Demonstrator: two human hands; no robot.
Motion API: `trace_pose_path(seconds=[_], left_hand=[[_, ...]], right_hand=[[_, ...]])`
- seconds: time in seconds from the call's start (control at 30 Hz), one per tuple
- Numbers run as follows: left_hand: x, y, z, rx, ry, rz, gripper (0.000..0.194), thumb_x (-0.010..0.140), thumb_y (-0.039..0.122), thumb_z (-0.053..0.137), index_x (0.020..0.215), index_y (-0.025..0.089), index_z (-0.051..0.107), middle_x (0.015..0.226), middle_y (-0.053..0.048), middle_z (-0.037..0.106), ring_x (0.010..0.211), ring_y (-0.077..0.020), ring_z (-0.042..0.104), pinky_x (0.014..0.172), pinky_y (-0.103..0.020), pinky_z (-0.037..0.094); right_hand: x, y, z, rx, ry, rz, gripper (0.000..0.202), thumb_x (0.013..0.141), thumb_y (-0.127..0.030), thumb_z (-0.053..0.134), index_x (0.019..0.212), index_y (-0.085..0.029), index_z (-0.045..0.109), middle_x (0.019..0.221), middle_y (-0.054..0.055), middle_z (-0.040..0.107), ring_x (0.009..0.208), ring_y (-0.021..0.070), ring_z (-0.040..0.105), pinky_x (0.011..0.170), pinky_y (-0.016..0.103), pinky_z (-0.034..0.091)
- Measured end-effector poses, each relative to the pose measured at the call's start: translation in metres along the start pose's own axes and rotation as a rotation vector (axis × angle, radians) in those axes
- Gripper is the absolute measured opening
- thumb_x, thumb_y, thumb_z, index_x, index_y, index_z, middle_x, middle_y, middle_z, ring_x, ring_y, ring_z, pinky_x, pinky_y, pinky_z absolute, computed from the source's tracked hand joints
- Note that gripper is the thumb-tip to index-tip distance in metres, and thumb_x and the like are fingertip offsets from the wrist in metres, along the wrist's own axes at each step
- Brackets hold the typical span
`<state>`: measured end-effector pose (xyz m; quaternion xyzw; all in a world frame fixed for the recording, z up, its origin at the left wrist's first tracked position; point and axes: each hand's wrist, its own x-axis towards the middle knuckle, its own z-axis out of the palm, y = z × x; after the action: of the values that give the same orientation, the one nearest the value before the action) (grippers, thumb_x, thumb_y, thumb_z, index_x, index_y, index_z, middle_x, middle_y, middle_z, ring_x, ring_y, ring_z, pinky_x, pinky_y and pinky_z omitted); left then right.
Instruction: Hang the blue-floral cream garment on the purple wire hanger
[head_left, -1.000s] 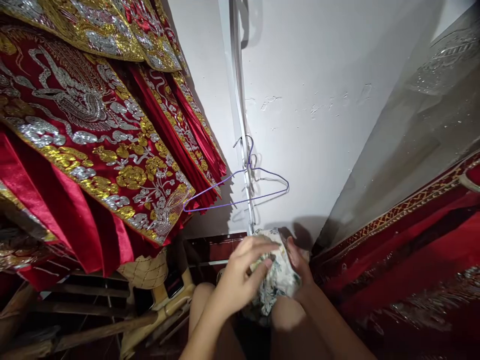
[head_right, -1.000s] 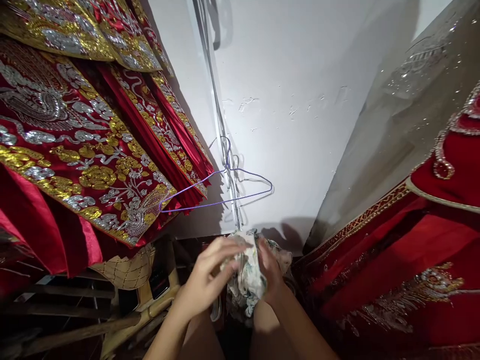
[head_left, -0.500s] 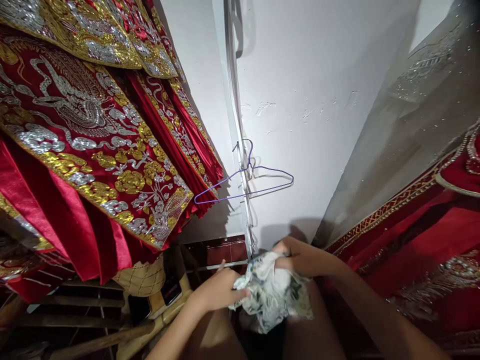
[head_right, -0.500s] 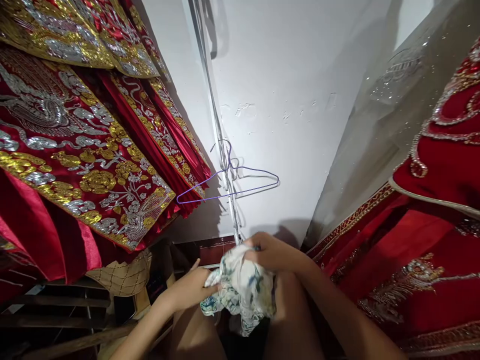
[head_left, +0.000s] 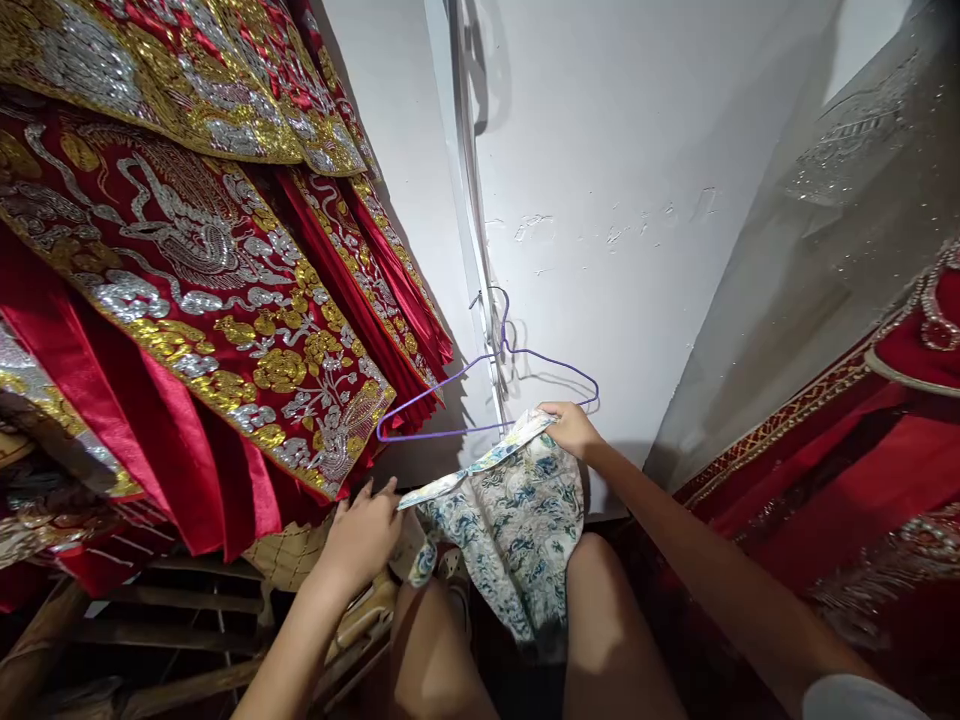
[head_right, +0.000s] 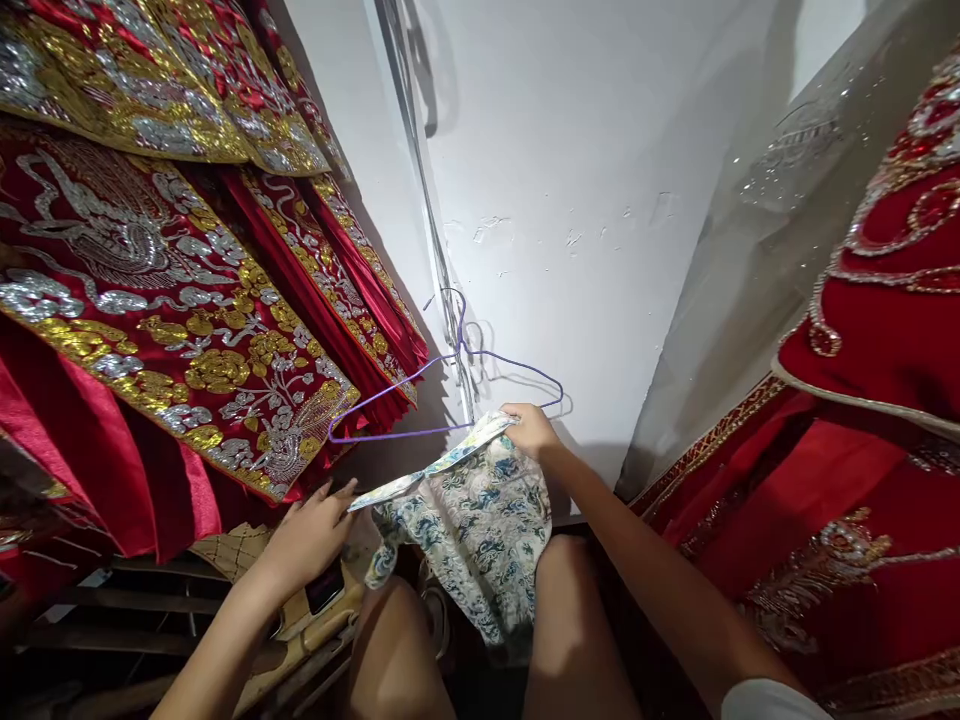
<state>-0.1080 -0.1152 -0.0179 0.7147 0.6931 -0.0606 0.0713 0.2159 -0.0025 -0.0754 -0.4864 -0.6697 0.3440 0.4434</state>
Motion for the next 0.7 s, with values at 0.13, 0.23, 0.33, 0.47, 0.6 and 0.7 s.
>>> trace_pose_path(seconds=[0.13,0.23,0.33,0.47,0.6,0.7], left_hand=[[0.007,-0.003,-0.009,-0.121,0.135,-0.045,0.053,0.100,0.027,0.029,0.143,0.005,0.054,0.152,-0.023,0.048,0.139,-0.0369,0.049,0.112,-0.052,0.041],[0.020,0.000,-0.020,-0.295,0.350,0.024,0.057,0.101,0.035,0.026,0.146,0.009,0.050,0.159,-0.022,0.039,0.147,-0.0346,0.038,0.114,-0.049,0.040],[0.037,0.009,-0.035,-0.439,0.597,0.123,0.057,0.099,0.037,0.029,0.144,0.010,0.050,0.162,-0.022,0.032,0.153,-0.0327,0.026,0.116,-0.049,0.037],[0.053,0.028,-0.058,-0.446,0.633,0.291,0.044,0.093,0.033,0.041,0.127,0.016,0.063,0.129,-0.015,0.067,0.120,-0.0326,0.062,0.104,-0.047,0.048],[0.061,0.034,-0.065,-0.422,0.637,0.401,0.032,0.090,0.028,0.044,0.108,0.017,0.068,0.107,-0.011,0.073,0.101,-0.0298,0.067,0.092,-0.041,0.050],[0.065,0.029,-0.058,-0.460,0.612,0.449,0.032,0.093,0.029,0.041,0.108,0.017,0.067,0.109,-0.010,0.073,0.102,-0.0284,0.067,0.091,-0.038,0.050]], right_hand=[[-0.027,-0.006,-0.019,-0.053,0.076,0.040,0.010,0.059,-0.019,0.047,0.063,-0.020,0.056,0.057,-0.003,0.049,0.058,0.0145,0.044,0.052,0.025,0.028],[-0.043,-0.016,-0.033,-0.078,0.108,0.083,0.007,0.058,-0.018,0.046,0.062,-0.021,0.051,0.056,-0.005,0.044,0.057,0.0135,0.039,0.050,0.025,0.024],[-0.056,-0.027,-0.037,-0.076,0.045,0.064,0.004,0.064,-0.020,0.047,0.061,-0.021,0.050,0.057,-0.004,0.044,0.058,0.0138,0.040,0.052,0.025,0.027],[-0.069,-0.039,-0.030,-0.103,-0.082,-0.062,0.015,0.066,-0.019,0.048,0.066,-0.020,0.062,0.061,-0.002,0.053,0.062,0.0158,0.048,0.056,0.025,0.036],[-0.081,-0.045,-0.032,-0.076,-0.085,-0.090,0.044,0.071,-0.018,0.052,0.107,-0.022,0.076,0.067,-0.002,0.061,0.069,0.0182,0.057,0.064,0.026,0.046],[-0.085,-0.046,-0.045,-0.040,0.215,-0.022,0.077,0.078,-0.028,0.061,0.152,-0.024,0.044,0.068,-0.005,0.059,0.057,0.0151,0.051,0.057,0.026,0.046]])
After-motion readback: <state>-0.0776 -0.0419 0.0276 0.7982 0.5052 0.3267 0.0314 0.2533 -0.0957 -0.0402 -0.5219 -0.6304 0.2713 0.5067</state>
